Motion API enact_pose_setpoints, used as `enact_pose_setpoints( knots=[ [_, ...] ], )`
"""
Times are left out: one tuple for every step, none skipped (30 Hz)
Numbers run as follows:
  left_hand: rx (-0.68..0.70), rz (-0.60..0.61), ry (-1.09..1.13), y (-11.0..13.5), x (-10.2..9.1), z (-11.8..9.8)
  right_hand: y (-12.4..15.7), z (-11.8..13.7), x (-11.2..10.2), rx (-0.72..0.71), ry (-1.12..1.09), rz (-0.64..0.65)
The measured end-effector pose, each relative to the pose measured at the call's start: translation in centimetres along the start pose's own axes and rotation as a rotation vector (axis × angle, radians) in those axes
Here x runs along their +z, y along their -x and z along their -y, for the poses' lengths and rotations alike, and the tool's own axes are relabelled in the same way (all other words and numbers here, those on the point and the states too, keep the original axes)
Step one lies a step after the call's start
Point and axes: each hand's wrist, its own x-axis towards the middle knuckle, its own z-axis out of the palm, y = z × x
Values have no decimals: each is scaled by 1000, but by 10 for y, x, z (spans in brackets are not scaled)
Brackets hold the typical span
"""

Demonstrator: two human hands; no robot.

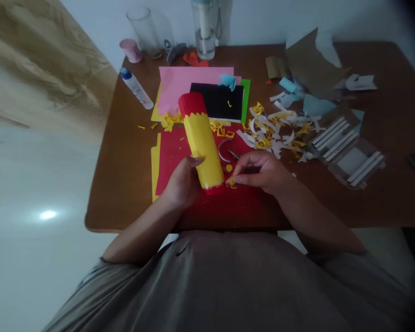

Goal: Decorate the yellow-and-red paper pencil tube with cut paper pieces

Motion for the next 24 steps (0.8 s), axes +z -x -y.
enact_pose_setpoints(
  knots=[
    [-18, 21, 4, 0, -1, 1, 1, -1, 3, 6, -39, 26],
    [-29, 39, 9, 0, -1, 1, 1, -2, 6, 8, -74, 44],
    [-33, 51, 12, 0, -2, 3, 2, -3, 10, 8, -99, 54],
    [-32, 54, 14, 0, -3, 4, 3, -3, 12, 4, -113, 57],
    [-29, 51, 14, 0, -3, 5, 3, -3, 15, 1, -118, 52],
    [-23, 44, 12, 0, -4, 6, 4, -3, 17, 2, -115, 43],
    [-22, 38, 7, 0, -4, 7, 5, -2, 19, 10, -110, 30],
    [-24, 34, 1, -1, -4, 7, 5, -1, 20, 20, -103, 17],
    [-28, 33, -8, -1, -4, 8, 6, 0, 21, 34, -96, 6],
    [-31, 34, -17, -1, -3, 8, 6, 2, 22, 47, -90, -5],
    [-28, 32, -24, -1, -3, 9, 7, 3, 23, 63, -86, -12],
    [-18, 29, -30, -1, -2, 9, 7, 5, 23, 79, -87, -18],
    [-4, 24, -35, -1, -1, 10, 7, 7, 24, 97, -93, -22],
    [11, 16, -39, -2, 0, 10, 7, 8, 25, 114, -103, -26],
    [26, 4, -40, -2, 1, 11, 8, 9, 26, 131, -114, -30],
    [37, -11, -41, -2, 1, 11, 8, 10, 26, 146, -121, -33],
    [44, -24, -42, -3, 2, 12, 8, 11, 27, 159, -122, -36],
    [46, -33, -43, -3, 2, 12, 7, 11, 27, 167, -117, -43],
    [45, -38, -44, -3, 3, 12, 7, 11, 27, 174, -107, -52],
    [42, -38, -46, -3, 4, 11, 7, 12, 26, 178, -94, -63],
    [37, -35, -49, -3, 4, 11, 7, 11, 26, 181, -79, -73],
    [31, -31, -52, -2, 5, 11, 7, 11, 25, 184, -63, -80],
    [31, -31, -54, -2, 5, 11, 7, 11, 25, 186, -48, -84],
    [31, -34, -56, -2, 5, 11, 7, 11, 24, 190, -35, -85]
  ],
)
